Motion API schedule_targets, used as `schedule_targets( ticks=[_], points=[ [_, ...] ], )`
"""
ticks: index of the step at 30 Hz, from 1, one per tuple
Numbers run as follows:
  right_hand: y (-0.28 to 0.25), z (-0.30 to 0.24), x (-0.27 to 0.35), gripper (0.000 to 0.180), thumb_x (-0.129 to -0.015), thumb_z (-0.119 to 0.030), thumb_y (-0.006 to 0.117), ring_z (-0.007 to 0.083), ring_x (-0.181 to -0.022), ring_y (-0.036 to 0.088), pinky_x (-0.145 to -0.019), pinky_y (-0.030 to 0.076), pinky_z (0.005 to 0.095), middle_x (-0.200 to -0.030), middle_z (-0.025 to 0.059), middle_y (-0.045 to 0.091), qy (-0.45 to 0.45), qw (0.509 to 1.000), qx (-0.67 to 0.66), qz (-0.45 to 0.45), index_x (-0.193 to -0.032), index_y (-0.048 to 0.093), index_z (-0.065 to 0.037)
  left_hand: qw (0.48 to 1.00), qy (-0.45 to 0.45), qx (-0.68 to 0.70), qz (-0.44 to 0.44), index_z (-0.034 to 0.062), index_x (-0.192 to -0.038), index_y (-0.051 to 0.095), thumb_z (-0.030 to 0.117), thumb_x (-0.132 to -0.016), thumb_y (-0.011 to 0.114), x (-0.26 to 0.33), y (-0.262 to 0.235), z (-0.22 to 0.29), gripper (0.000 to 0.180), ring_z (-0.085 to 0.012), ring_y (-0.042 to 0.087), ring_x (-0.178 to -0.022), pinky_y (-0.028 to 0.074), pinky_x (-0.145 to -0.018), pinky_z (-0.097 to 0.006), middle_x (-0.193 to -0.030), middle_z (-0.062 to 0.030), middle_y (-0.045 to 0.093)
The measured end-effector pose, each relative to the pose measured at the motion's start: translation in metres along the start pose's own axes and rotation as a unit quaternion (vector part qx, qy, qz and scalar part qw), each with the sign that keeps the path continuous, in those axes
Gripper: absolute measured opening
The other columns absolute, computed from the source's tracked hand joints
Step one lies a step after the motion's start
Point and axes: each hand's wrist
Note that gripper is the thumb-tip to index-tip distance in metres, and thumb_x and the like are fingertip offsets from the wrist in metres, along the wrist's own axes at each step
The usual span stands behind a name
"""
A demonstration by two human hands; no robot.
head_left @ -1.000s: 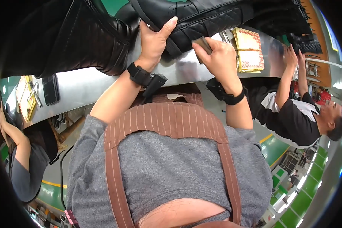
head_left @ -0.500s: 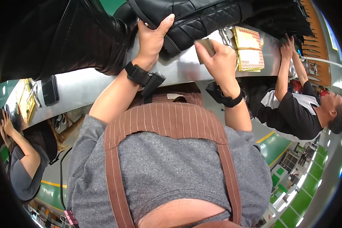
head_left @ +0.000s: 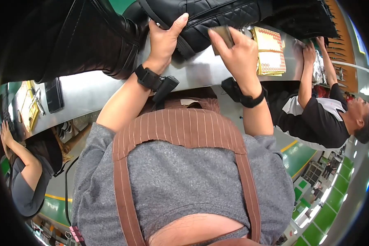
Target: Inspecting and cleaning black leather boots on a shoe factory assembly line.
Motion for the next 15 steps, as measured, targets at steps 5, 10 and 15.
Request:
schedule_targets(
  ticks=[5, 10, 15],
  points=[
    [0.016, 0.002, 0.005, 0.031, -0.081, -0.034, 0.073, 0.0332, -0.057, 0.062, -0.051, 0.047, 0.0400, -0.062, 0.0118, 0.062, -0.032, 0.997, 0.067, -0.009, -0.068, 0.062, -0.008, 1.000, 0.012, 0.018, 0.019, 0.0014, -0.107, 0.061, 0.010, -0.085, 0.076, -0.002, 0.002, -0.002, 0.028, -0.0124, 0.065, -0.089, 0.053, -0.082, -0.028, -0.102, -0.0049, 0.067],
    [-0.011, 0.014, 0.026, 0.028, -0.081, -0.034, 0.074, 0.0321, -0.057, 0.062, -0.051, 0.047, 0.0393, -0.059, 0.0107, 0.061, -0.007, 0.987, 0.115, -0.113, -0.071, 0.066, -0.008, 1.000, -0.008, -0.016, 0.006, 0.0038, -0.116, 0.057, 0.009, -0.090, 0.070, -0.001, 0.000, 0.000, 0.030, -0.0120, 0.060, -0.098, 0.049, -0.090, -0.028, -0.108, -0.0018, 0.063],
    [0.006, -0.002, 0.001, 0.034, -0.082, -0.033, 0.075, 0.0345, -0.054, 0.058, -0.051, 0.045, 0.0407, -0.060, 0.0161, 0.060, -0.016, 1.000, 0.023, 0.004, -0.071, 0.062, -0.004, 1.000, -0.008, -0.014, -0.012, 0.0038, -0.117, 0.057, 0.010, -0.090, 0.069, -0.004, -0.001, -0.002, 0.030, -0.0120, 0.060, -0.097, 0.049, -0.090, -0.028, -0.108, -0.0017, 0.062]
  ],
)
Point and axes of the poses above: each hand's wrist, its own x-axis away from the middle knuckle, its own y-axis out of the palm, z = x × y
